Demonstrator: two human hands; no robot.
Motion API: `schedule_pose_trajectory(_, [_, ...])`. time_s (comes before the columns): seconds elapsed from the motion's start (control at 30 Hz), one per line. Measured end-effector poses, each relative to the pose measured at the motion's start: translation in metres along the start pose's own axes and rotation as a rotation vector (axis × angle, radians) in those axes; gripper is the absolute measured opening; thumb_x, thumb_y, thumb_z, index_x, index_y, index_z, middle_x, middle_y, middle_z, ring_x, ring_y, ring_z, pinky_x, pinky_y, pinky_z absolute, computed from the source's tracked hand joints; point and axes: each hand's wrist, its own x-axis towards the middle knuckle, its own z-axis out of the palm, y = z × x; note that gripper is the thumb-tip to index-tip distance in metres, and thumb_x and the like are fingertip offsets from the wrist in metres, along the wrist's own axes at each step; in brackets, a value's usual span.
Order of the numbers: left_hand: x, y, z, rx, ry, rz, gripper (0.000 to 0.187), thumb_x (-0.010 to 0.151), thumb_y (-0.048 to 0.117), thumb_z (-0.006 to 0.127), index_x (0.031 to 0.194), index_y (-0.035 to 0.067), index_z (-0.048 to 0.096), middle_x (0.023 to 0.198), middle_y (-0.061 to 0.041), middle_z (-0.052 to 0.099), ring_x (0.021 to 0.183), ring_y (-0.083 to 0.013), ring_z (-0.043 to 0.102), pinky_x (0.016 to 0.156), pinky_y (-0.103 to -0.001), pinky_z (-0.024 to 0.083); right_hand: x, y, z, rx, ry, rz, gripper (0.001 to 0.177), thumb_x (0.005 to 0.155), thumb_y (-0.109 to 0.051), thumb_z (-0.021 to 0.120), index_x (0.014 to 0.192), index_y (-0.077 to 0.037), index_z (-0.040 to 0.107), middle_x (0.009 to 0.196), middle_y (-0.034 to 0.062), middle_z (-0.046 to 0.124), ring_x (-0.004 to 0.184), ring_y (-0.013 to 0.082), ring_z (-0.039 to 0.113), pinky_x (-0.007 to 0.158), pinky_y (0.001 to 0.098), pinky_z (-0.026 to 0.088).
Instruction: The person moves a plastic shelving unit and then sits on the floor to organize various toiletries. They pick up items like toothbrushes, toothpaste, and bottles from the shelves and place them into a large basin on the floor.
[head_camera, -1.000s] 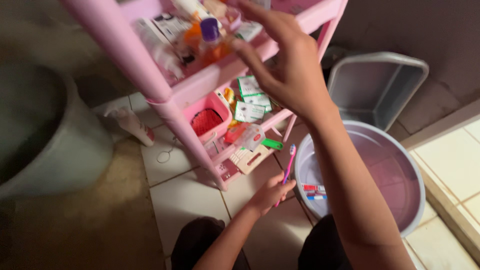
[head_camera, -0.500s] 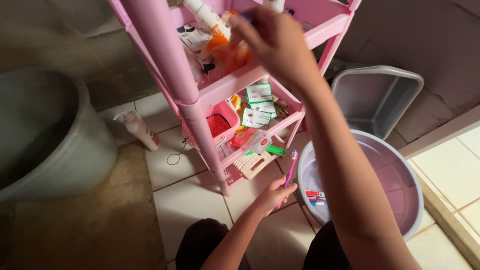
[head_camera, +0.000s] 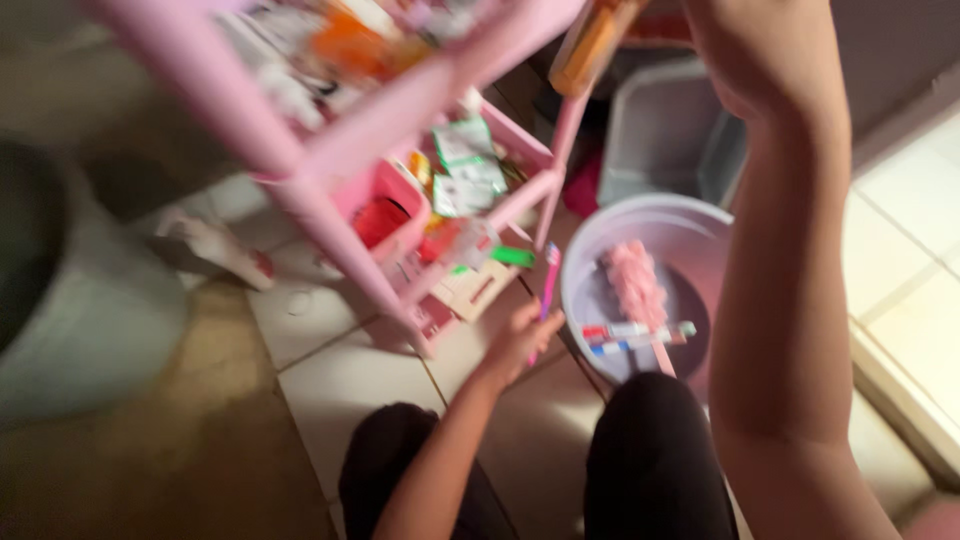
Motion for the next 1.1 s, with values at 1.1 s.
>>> schedule_pose_trajectory(1.1, [-0.006,0.005,0.03,-0.033,0.079,0.0,0.031,0.095,0.03,0.071,0.121,0.015,0.065,0.083,0.011,0.051,0.064,-0.0003,0.042,0.054,-0.02,0.035,-0.362,0.463,0.088,-0.615,-0.19,0.998,0.051,0.089,-0.043,0.068,0.125,-0.007,0.069,0.108,0.0234,0.074,0.102,0.0424,0.071,0.088,0.0473,0.056])
